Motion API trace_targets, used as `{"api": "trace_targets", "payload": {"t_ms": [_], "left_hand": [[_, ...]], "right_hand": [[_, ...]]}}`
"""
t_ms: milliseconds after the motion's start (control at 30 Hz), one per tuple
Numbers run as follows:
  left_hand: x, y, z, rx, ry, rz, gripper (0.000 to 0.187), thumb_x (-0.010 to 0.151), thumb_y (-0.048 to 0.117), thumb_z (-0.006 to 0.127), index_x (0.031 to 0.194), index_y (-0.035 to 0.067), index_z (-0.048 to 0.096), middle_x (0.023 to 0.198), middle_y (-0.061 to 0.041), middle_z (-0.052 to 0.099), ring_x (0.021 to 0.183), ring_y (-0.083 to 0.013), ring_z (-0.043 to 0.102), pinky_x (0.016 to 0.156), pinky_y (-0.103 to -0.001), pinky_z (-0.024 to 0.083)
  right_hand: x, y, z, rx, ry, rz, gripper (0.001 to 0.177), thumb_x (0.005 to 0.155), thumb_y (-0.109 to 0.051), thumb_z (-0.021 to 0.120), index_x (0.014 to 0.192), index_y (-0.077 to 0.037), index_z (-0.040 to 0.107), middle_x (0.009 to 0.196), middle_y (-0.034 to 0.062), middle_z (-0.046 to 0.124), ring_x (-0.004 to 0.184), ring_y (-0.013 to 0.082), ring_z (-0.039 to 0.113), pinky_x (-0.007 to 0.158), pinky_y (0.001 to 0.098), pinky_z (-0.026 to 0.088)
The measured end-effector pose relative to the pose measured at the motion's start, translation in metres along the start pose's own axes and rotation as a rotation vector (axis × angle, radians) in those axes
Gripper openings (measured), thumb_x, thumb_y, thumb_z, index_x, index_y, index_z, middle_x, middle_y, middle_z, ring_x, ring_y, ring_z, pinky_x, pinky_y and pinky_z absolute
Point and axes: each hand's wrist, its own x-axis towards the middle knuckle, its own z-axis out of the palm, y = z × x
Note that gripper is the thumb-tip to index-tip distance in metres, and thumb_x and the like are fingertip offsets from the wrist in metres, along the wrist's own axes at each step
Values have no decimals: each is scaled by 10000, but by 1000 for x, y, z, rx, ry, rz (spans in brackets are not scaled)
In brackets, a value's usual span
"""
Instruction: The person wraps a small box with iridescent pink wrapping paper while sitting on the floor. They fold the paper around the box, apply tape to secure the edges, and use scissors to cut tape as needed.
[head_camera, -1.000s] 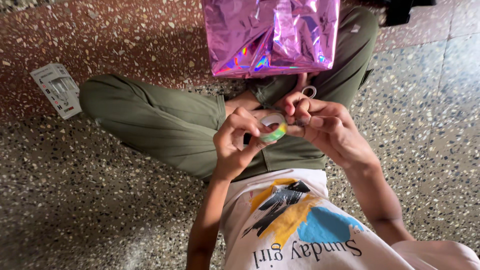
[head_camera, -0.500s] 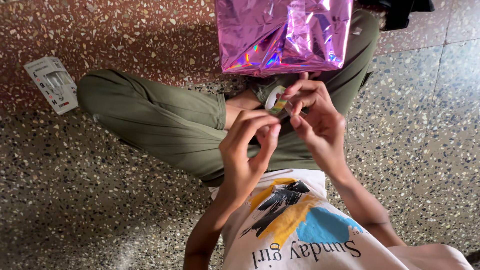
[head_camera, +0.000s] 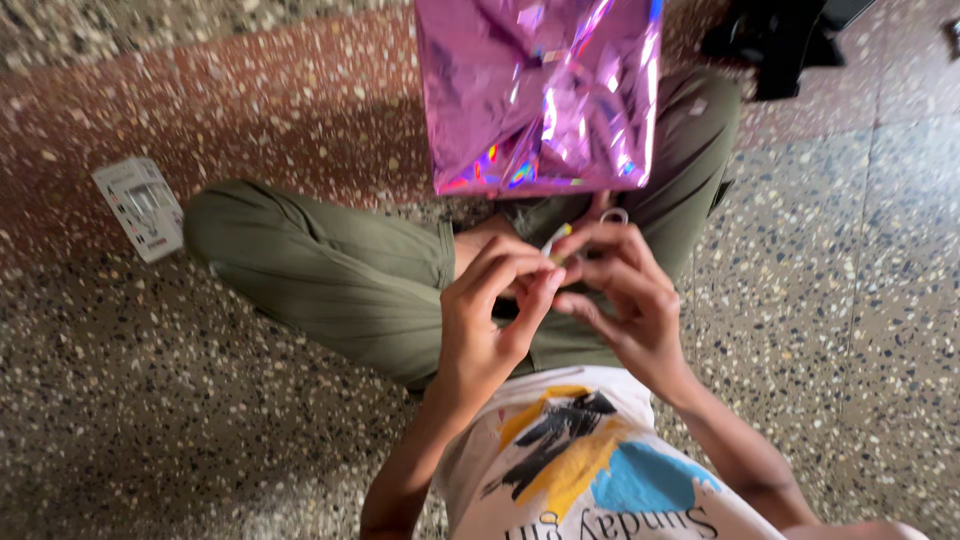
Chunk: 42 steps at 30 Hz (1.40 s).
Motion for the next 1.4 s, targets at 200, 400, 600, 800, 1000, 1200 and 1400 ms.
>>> {"api": "trace_targets", "payload": {"t_ms": [200, 400, 600, 800, 1000, 1200, 1400], "left_hand": [[1, 22, -12, -91, -148, -18, 62, 996, 40, 643, 970, -17, 645, 961, -62, 658, 795, -91, 638, 704, -229, 531], [15, 41, -12, -337, -456, -47, 105, 1036, 73, 613, 988, -19, 599, 988, -31, 585, 887, -79, 621, 803, -242, 527], [28, 60, -25, -265, -445, 16, 123, 1027, 79, 640, 982, -30, 605, 945, -31, 587, 840, -88, 632, 761, -251, 535], [43, 76, -40, 21, -293, 271, 93, 1013, 73, 652, 986, -4, 607, 964, -56, 632, 878, -134, 665, 774, -276, 547], [68, 87, -70, 171, -115, 308, 114, 1006, 93, 647, 960, 4, 592, 932, -59, 634, 845, -135, 668, 780, -288, 531], [89, 73, -71, 279, -36, 379, 112, 1016, 98, 642, 956, 25, 582, 923, -61, 596, 876, -201, 619, 828, -337, 489], [97, 64, -69, 692, 70, 587, 109, 993, 112, 641, 932, 43, 582, 973, -82, 560, 1009, -286, 536, 874, -462, 382]], "right_hand": [[-13, 3, -22, 107, 70, 16, 381, 781, -93, 860, 1098, 9, 675, 1365, 144, 582, 1273, 246, 585, 1044, 370, 529], [-14, 38, -22, 357, 76, -167, 413, 784, -181, 894, 1059, 9, 652, 1149, 141, 658, 1149, 309, 618, 1050, 466, 472], [-1, 53, -29, 676, 214, -298, 226, 876, -101, 857, 966, 17, 686, 911, 99, 655, 903, 256, 621, 910, 471, 497], [36, 4, -55, 45, 305, -533, 67, 978, -61, 689, 1032, -24, 702, 1004, 84, 708, 892, 202, 691, 1038, 514, 566], [84, -43, -82, -572, 203, -655, 238, 862, -49, 773, 1094, -32, 723, 1010, 88, 668, 989, 226, 642, 966, 440, 535], [114, -52, -90, -485, 65, -656, 233, 887, -35, 767, 1097, -117, 706, 962, 25, 624, 909, 165, 619, 1046, 451, 459], [117, -56, -88, -806, 0, -615, 296, 874, -32, 721, 1115, -191, 781, 894, 27, 563, 889, 181, 551, 1115, 484, 404]]}}
